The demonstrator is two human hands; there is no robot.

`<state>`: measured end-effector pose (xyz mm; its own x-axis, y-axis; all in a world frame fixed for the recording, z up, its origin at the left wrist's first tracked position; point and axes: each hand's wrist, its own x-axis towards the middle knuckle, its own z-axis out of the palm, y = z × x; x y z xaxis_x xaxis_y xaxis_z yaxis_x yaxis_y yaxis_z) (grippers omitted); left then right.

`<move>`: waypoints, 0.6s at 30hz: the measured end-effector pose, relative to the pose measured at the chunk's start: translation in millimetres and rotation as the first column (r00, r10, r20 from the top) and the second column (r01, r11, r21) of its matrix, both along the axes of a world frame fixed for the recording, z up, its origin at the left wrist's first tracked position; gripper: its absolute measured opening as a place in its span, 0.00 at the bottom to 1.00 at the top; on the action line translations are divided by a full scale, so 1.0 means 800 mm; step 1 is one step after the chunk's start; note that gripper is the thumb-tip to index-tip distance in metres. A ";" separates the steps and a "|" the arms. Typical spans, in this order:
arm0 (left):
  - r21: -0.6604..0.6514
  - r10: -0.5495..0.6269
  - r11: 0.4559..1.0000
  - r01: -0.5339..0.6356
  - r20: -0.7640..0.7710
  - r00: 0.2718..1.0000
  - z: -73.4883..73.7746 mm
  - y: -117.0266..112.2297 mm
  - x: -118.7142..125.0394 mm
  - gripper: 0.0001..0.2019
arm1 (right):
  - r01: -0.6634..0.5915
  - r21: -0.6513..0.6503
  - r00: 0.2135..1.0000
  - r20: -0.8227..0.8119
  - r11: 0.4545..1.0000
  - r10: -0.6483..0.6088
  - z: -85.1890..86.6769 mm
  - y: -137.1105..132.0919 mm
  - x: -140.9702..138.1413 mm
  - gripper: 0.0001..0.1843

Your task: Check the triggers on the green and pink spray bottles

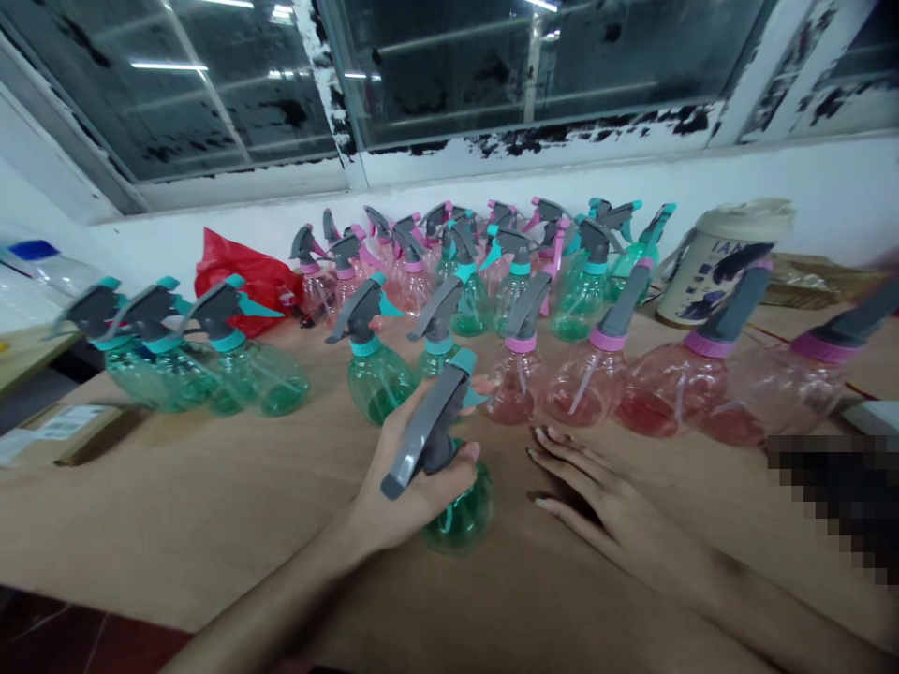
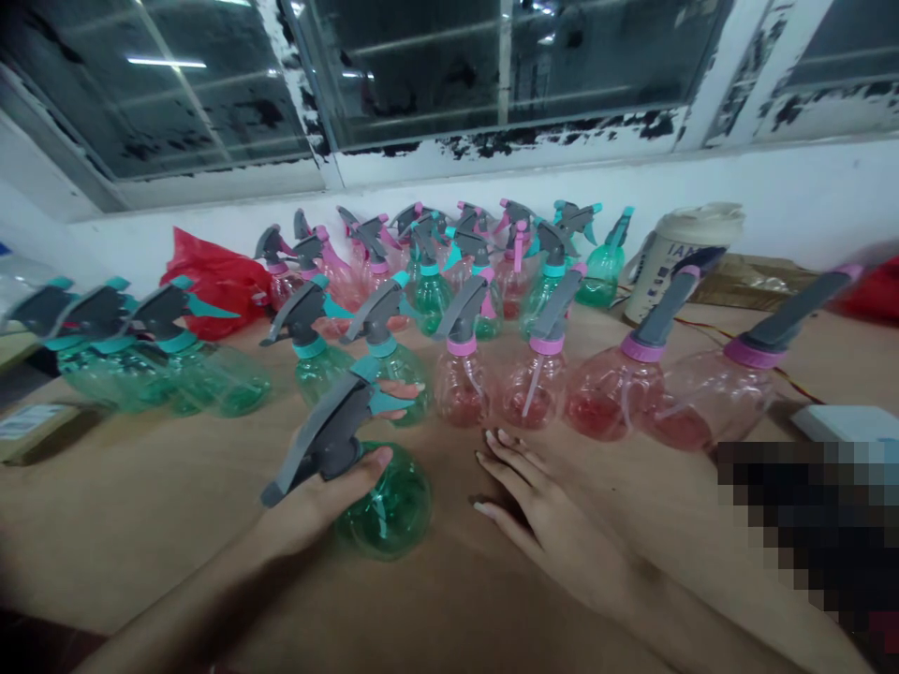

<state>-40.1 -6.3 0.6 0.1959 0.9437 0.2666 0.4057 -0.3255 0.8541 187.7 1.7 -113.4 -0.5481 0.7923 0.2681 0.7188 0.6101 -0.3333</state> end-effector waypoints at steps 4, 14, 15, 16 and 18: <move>-0.037 -0.008 0.999 0.009 0.040 0.999 0.001 -0.003 0.002 0.22 | -0.022 -0.002 1.000 0.000 1.000 0.022 -0.003 0.002 0.001 0.26; -0.021 -0.035 0.999 0.037 0.092 0.995 -0.003 0.001 0.003 0.23 | -0.015 -0.003 0.998 0.061 1.000 0.015 0.000 0.000 0.002 0.27; -0.024 -0.037 0.999 0.040 0.091 0.995 -0.003 0.001 0.003 0.23 | -0.016 -0.001 0.998 0.060 1.000 0.016 0.000 0.000 0.002 0.27; -0.030 -0.035 0.999 0.038 0.091 0.995 -0.002 0.000 0.003 0.23 | -0.019 0.000 0.998 0.056 1.000 0.019 -0.001 0.001 0.002 0.27; -0.034 -0.032 0.999 0.035 0.093 0.995 -0.001 -0.001 0.003 0.23 | -0.023 0.003 0.999 0.047 1.000 0.023 -0.002 0.002 0.002 0.26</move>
